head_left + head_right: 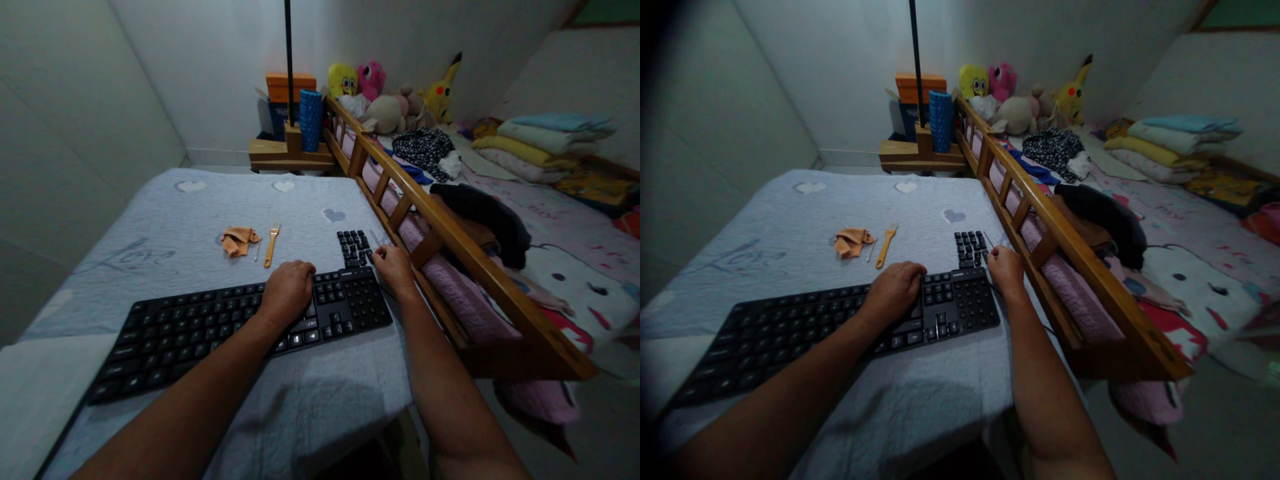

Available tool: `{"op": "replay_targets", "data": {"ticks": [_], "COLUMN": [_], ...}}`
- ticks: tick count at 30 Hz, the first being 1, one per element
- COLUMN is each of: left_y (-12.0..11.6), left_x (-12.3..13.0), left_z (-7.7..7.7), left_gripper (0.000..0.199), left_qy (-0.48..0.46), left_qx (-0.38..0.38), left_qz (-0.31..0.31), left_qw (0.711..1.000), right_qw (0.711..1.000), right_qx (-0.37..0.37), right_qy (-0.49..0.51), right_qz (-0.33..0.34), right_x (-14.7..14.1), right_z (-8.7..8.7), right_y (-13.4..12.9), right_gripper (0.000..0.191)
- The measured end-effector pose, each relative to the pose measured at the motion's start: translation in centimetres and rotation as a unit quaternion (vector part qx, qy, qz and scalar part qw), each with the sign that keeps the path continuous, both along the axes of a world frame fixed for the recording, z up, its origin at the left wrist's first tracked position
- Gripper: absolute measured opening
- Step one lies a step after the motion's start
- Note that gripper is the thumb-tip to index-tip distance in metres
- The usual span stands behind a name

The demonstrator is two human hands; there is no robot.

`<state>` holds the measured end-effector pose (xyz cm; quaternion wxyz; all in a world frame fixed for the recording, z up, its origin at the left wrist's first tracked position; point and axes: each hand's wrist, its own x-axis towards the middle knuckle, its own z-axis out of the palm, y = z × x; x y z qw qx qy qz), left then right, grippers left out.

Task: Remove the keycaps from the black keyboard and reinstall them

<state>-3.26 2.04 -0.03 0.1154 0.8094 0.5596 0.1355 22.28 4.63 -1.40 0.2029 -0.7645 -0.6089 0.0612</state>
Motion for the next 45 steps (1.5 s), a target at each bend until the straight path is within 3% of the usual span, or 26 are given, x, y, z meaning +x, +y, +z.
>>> {"op": "replay_targets", "data": {"ticks": [8, 12, 15, 18, 21, 23, 26, 30, 33, 38, 45], "left_y": [0.0, 0.0, 0.0, -0.1, -0.1, -0.1, -0.1, 0.1, 0.1, 0.1, 0.1], "left_x": [0.0, 0.0, 0.0, 0.0, 0.0, 0.0, -0.1, -0.3, -0.4, -0.3, -0.3], "left_z": [-0.1, -0.2, -0.2, -0.2, -0.2, -0.1, -0.2, -0.4, -0.4, -0.2, -0.5], "left_gripper": [0.03, 0.03, 0.03, 0.029, 0.029, 0.029, 0.03, 0.031, 0.032, 0.029, 0.028], "left_qy": [-0.005, -0.006, -0.005, -0.007, -0.019, -0.036, -0.063, -0.094, -0.115, -0.119, -0.103], "left_qx": [0.005, 0.008, 0.007, 0.005, 0.008, 0.011, 0.012, 0.009, 0.008, -0.007, -0.019], "left_qz": [-0.003, -0.005, -0.006, -0.006, -0.011, -0.011, -0.006, 0.005, 0.014, 0.021, 0.03], "left_qw": [1.0, 1.0, 1.0, 1.0, 1.0, 0.999, 0.998, 0.996, 0.993, 0.993, 0.994], "right_qw": [1.0, 0.995, 0.971, 0.926, 0.905, 0.9, 0.88, 0.853, 0.876, 0.935, 0.946], "right_qx": [0.017, 0.075, 0.155, 0.218, 0.24, 0.22, 0.161, 0.056, 0.029, 0.061, 0.064], "right_qy": [0.006, 0.062, 0.181, 0.309, 0.351, 0.377, 0.432, 0.486, 0.432, 0.269, 0.209], "right_qz": [-0.02, -0.017, -0.02, -0.025, -0.018, 0.004, 0.11, 0.184, 0.215, 0.224, 0.238], "right_x": [-0.1, 0.7, 1.2, 0.8, -0.5, -1.8, -4.2, -7.2, -8.5, -8.9, -9.0], "right_z": [0.6, 1.2, 1.7, 2.7, 4.5, 6.1, 8.4, 9.0, 7.6, 5.1, 3.9], "right_y": [-0.2, -0.3, -0.6, -1.2, -1.9, -2.4, -3.0, -3.3, -3.3, -3.6, -3.6], "right_gripper": [0.018, 0.03, 0.037, 0.04, 0.04, 0.041, 0.033, 0.029, 0.017, 0.003, 0.004]}}
